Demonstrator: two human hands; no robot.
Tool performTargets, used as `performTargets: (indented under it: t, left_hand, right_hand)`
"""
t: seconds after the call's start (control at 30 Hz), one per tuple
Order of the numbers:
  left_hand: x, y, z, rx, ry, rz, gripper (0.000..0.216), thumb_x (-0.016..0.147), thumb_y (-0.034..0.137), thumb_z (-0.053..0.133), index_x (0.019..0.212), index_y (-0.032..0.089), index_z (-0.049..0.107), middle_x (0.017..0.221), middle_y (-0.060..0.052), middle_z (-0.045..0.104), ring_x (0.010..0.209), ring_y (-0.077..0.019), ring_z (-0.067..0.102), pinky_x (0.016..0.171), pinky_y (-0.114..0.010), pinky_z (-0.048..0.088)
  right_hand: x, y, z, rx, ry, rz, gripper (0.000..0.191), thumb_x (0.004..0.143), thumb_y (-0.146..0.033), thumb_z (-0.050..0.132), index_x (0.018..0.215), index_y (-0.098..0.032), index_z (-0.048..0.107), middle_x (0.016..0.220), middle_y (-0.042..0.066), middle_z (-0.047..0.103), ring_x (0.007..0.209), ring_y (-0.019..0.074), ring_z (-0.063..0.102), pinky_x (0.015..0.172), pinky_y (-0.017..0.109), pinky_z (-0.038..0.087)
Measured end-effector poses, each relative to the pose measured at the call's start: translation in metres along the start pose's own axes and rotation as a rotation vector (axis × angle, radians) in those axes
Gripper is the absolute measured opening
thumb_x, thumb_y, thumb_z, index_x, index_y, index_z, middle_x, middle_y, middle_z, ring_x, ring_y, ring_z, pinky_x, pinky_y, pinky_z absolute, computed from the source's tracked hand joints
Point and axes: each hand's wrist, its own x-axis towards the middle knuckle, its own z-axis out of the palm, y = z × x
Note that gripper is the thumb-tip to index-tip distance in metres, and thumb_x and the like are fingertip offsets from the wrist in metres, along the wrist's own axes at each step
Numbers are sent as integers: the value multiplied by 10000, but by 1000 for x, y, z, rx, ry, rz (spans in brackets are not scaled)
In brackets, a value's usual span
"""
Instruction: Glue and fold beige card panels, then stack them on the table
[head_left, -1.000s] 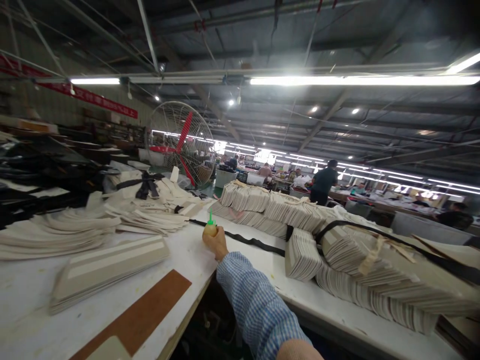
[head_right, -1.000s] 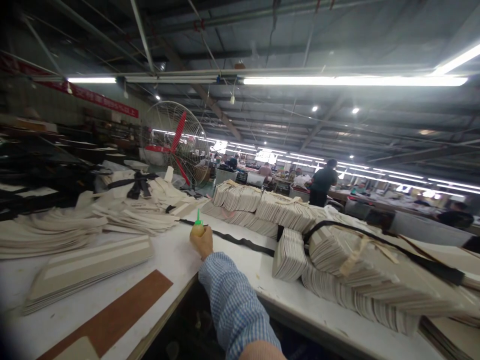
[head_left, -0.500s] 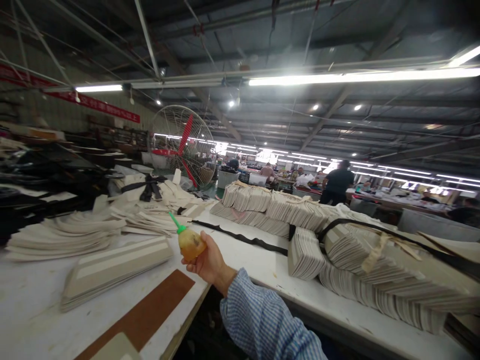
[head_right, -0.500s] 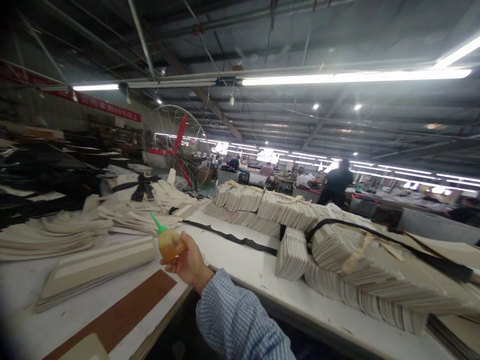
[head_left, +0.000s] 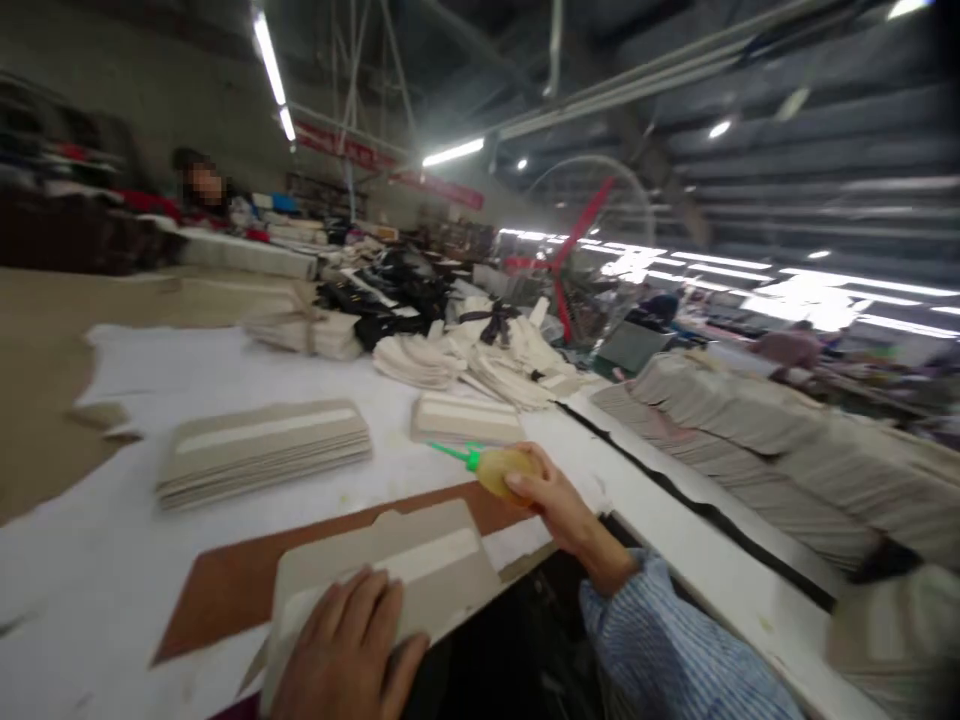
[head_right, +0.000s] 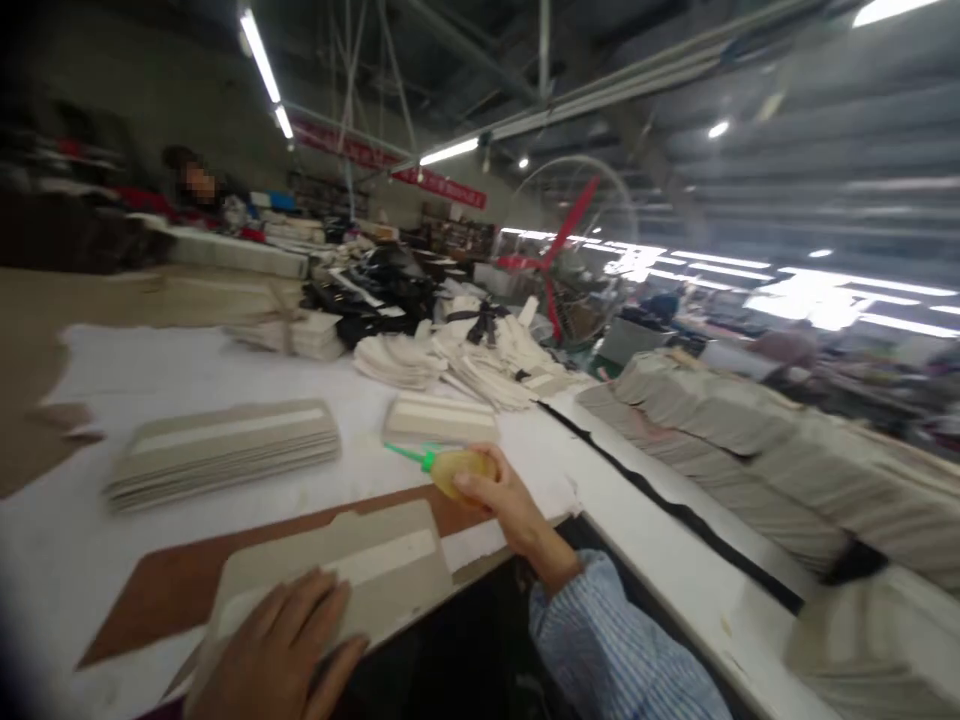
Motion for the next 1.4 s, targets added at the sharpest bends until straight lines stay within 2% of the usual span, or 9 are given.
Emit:
performTargets:
  t: [0.07,0.13,0.23,0.3,0.6,0.73,0.9,1.17,1.4]
  left_hand:
    - [1,10,-6,50,-161,-96,355,931,345,694,1247,184,669,1259,-122,725,1178,-336,661,1060,-540,531]
    - [8,20,-14,29,-262,-170,354,916,323,726,1229,167,665,1269,-123,715,1206,-334,645,1097,-551,520]
    - [18,30,-24,-18,-341,-234,365,938,363,723,1227,146,670,1275,-129,704,1236,-334,626,1138,-556,499]
    - [21,33,-28,-38,-362,-251,390,954,391,706,1241,130,667,1289,-137,695,1253,-338,610,1154,-553,487]
    - [21,34,-28,-49,-348,-245,342,983,413,650,1172,129,679,1245,-135,689,1233,-325,598,1163,-517,469]
    - [23,34,-30,-48,-358,-247,327,981,412,645,1145,130,677,1241,-142,692,1229,-327,600,1167,-522,462]
    - [25,35,-31,-47,-365,-253,293,970,400,657,1115,146,680,1232,-125,696,1198,-318,607,1154,-501,470]
    - [23,34,-30,-45,-361,-244,324,972,420,655,1120,134,684,1228,-135,691,1182,-317,607,1146,-494,469]
    - [24,34,-30,-42,-345,-241,310,977,417,644,1111,142,688,1230,-132,702,1196,-320,609,1157,-490,464]
  right_hand:
    - [-1,0,5,-129,-17,-9,676,637,-537,938,1143,-230,611,962,26,701,792,185,632,604,251,487]
    - [0,1,9,-240,-78,-12,653,669,-551,917,1157,-237,616,952,24,700,820,197,625,661,279,500]
    - [0,-2,17,-402,-153,9,656,687,-579,896,1183,-253,619,948,17,703,839,214,625,709,313,514]
    - [0,-6,25,-489,-193,27,671,690,-599,883,1204,-263,612,935,10,701,817,220,626,681,316,510]
    - [11,-13,70,-627,-511,-187,530,818,-512,827,1220,-254,597,943,11,666,792,203,616,680,315,496]
    - [19,-10,89,-667,-583,-388,413,843,-451,796,1175,-273,626,1024,20,657,887,227,629,770,357,513]
    - [27,-8,105,-757,-651,-569,370,875,-411,751,1180,-249,618,1044,40,656,889,227,614,788,367,496]
    - [29,-19,116,-914,-726,-610,345,918,-417,713,1191,-230,618,1117,62,664,926,236,623,793,353,469]
    - [37,-41,130,-1004,-834,-735,267,926,-340,680,1156,-225,610,1116,59,674,925,225,627,772,318,442]
